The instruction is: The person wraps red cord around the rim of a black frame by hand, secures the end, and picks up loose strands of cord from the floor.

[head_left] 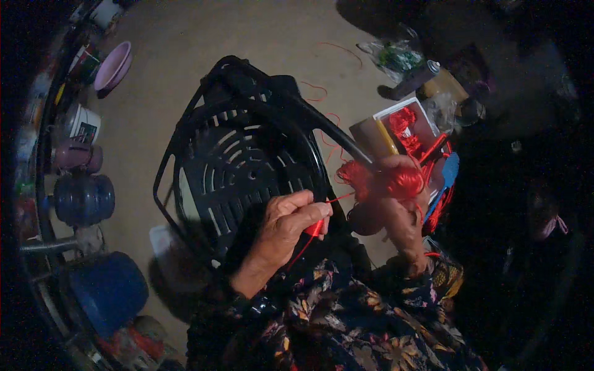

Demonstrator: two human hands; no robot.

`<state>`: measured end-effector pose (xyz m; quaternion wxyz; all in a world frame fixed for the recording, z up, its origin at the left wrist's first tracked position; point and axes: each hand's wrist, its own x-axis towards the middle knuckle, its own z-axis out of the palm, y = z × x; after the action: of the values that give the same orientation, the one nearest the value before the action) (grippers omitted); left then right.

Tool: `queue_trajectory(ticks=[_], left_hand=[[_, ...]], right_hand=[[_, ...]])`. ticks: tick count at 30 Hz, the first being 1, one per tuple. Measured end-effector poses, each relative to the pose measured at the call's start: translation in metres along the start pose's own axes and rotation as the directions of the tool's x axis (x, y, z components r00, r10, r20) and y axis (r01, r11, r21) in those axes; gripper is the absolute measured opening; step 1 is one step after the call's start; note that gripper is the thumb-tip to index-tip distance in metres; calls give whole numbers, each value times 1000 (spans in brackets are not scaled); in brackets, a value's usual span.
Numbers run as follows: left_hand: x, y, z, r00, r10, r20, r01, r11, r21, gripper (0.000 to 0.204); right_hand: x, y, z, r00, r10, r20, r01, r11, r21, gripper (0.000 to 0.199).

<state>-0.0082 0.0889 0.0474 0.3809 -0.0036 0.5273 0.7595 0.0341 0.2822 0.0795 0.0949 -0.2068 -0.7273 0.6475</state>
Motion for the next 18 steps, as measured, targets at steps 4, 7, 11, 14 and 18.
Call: queue_trajectory(ticks=[4, 7, 11, 14, 18], left_hand=[[0, 0, -2, 1000, 4, -2, -4, 996, 92, 23], [-1, -3, -2, 1000, 28, 8, -28, 1000, -10, 29], [0, -7, 0, 999, -27, -33, 22, 990, -141, 39], [1, -9, -1, 1000, -8, -16, 5, 991, -135, 47], [-1, -8, 0, 999, -12, -46, 4, 984, -178, 47]], right_hand=[[5, 7, 1, 994, -110, 22, 110, 994, -21, 37], [11, 6, 1, 983, -178, 34, 181, 975, -129, 36], [11, 8, -1, 997, -55, 48, 58, 996, -61, 35], [11, 12, -3, 993, -108, 51, 107, 994, 18, 34], [10, 13, 0, 996, -75, 58, 73, 997, 23, 34]])
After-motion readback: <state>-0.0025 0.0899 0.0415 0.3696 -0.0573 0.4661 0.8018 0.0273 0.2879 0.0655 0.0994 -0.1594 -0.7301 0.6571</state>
